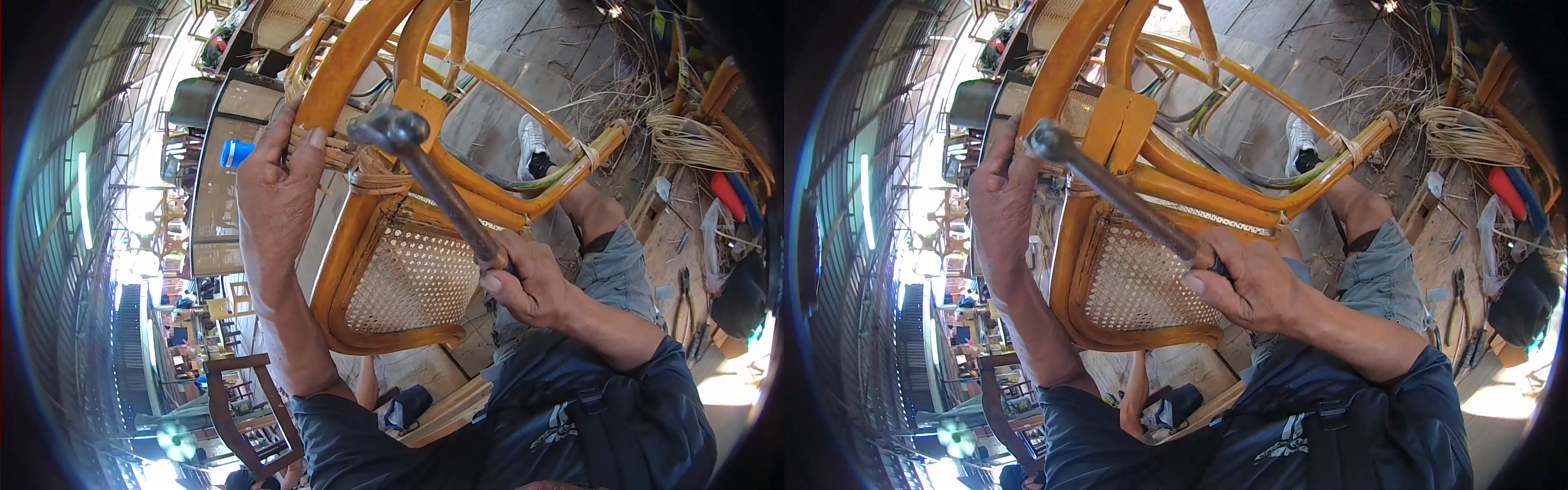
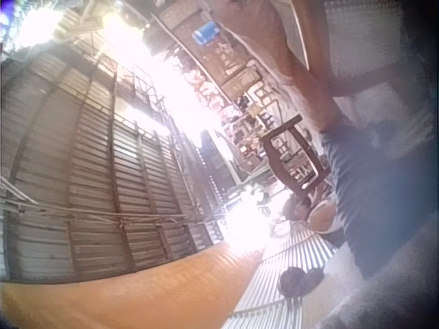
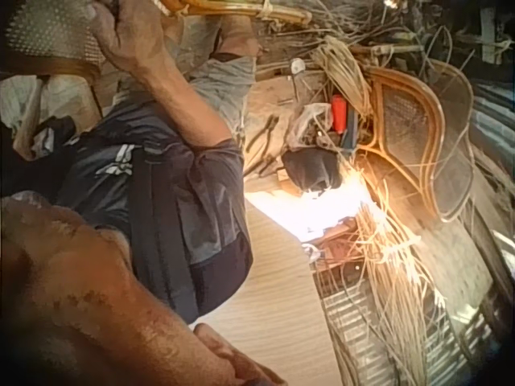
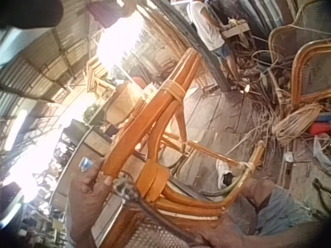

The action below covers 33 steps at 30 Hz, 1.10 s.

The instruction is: Repairing or weaving a rattan chair using traditional tools and materials.

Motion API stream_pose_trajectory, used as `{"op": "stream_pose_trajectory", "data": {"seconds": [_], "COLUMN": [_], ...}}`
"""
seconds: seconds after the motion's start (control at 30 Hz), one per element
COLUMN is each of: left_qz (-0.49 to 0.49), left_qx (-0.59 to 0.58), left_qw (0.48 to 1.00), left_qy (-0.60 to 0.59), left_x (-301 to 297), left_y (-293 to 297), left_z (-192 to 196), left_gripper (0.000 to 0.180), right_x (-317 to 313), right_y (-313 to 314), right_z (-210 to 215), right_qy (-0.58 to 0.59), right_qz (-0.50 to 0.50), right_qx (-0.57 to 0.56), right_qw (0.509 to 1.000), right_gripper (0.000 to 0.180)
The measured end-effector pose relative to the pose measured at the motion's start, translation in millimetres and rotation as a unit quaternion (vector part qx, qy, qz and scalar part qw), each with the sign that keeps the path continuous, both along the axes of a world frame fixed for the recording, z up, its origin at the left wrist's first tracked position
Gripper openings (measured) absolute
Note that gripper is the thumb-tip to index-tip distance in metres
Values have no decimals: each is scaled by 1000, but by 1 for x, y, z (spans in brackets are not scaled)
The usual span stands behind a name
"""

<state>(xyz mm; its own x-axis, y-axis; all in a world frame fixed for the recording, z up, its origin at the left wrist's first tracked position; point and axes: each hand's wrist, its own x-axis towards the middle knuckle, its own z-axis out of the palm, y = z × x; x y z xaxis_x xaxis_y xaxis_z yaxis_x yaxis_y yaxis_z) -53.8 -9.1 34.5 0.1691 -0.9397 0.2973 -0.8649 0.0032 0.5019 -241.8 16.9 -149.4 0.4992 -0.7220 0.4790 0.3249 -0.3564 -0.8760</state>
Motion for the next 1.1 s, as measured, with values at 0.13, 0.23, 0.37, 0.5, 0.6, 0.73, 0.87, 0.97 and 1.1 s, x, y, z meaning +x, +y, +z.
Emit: {"op": "stream_pose_trajectory", "data": {"seconds": [0.13,0.23,0.37,0.5,0.6,0.73,0.87,0.97,1.1], "left_qz": [-5,-14,-25,-10,-7,-10,-7,3,-7], "left_qx": [6,-5,-21,-17,-15,-32,-29,0,-9], "left_qw": [1000,1000,998,999,999,999,999,1000,1000], "left_qy": [13,10,-47,-34,-32,-39,-17,-13,-26], "left_x": [1,3,-1,1,2,2,6,5,4], "left_y": [1,1,-1,0,1,-1,1,-1,0], "left_z": [-1,0,-1,-2,0,-4,-4,-5,-2], "left_gripper": [40,40,40,40,41,41,41,40,42], "right_x": [8,17,19,17,25,24,26,24,20], "right_y": [1,-3,6,12,17,25,25,31,24], "right_z": [9,9,1,19,14,7,19,16,32], "right_qy": [-14,88,3,56,1,-71,-23,-62,-34], "right_qz": [-27,17,6,92,100,88,126,112,165], "right_qx": [-11,25,51,180,223,208,275,269,337], "right_qw": [999,996,999,978,970,971,953,955,926], "right_gripper": [26,24,25,27,27,27,26,27,26]}}
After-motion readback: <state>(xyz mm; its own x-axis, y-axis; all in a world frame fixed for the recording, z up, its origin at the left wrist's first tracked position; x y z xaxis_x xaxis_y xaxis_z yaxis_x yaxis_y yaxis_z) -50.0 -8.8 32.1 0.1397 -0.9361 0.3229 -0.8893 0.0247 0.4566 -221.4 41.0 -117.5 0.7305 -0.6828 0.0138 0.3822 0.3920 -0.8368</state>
